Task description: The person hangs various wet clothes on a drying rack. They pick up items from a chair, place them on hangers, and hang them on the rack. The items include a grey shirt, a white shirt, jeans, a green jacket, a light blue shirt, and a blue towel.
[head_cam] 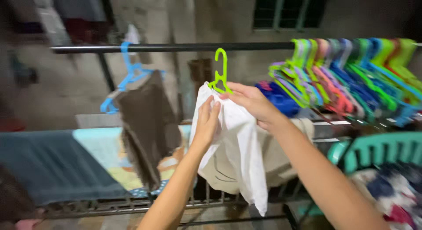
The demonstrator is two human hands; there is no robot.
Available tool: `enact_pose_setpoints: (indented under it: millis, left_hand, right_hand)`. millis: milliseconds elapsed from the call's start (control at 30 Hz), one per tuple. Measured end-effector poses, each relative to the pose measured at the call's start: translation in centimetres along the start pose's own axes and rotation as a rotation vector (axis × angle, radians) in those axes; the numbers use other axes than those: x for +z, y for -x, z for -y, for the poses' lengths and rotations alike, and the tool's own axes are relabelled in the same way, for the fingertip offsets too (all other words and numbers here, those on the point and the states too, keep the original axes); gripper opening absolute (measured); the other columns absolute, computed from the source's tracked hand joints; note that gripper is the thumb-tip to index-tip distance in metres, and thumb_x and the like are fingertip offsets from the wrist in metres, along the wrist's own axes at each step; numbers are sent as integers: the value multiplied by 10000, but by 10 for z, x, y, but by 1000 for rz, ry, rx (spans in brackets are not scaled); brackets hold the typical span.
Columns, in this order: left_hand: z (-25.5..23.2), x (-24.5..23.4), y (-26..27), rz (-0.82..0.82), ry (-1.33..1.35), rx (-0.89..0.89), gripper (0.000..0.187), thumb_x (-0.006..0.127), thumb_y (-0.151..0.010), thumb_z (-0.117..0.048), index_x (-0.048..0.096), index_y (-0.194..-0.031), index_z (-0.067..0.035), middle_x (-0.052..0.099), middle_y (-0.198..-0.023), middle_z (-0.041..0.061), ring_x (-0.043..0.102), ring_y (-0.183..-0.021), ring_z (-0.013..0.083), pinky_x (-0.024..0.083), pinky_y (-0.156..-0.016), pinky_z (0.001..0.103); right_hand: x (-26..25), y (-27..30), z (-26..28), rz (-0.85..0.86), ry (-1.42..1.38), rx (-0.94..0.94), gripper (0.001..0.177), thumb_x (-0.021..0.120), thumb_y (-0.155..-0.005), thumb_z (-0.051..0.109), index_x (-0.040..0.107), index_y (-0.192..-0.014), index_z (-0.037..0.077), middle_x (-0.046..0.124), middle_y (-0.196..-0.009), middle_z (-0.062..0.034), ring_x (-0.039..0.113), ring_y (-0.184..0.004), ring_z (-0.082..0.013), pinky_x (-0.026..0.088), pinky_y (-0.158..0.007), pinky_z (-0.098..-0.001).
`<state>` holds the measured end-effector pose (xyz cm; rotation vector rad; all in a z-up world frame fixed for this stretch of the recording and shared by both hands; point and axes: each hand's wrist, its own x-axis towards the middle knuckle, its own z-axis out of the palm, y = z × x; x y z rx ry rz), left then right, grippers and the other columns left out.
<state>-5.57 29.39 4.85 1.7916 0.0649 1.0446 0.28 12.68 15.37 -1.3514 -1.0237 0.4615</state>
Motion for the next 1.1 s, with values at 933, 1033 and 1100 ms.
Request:
enact_pose_setpoints:
  millis: [933,1033,1100]
  left_hand:
    - [28,-269,-99,-113,-481,101,458,659,-752,-32,686,-1207,-81,762,-1107,137,731,-996,221,565,-849,350]
    - [13,-264,-91,-55,-436,-8,605,615,-699,61,640,-1281,-99,745,-1157,129,724,-940,298,572,-801,419]
    - [-10,-251,-74,-73,-787,408,587,663,-744,51,631,-1318,-65,708,-1135,211,667,-1050,433,548,-870,478]
  right_hand:
    - [238,-249,-107,124,-196,-196,340,607,-782,-45,630,-1121,-41,661,-948,-84,622,-846,-182,488,-738,-342]
    - [223,-223,-100,-18,15,-304,589,655,-736,-13,542,-1312,-46,681,-1103,-83,642,-1008,-164,525,-858,-320]
    - [211,-205,-106,-27,94,-243,638,644,-754,17,531,-1381,-34,677,-1101,-130,630,-975,-185,530,-837,-334]
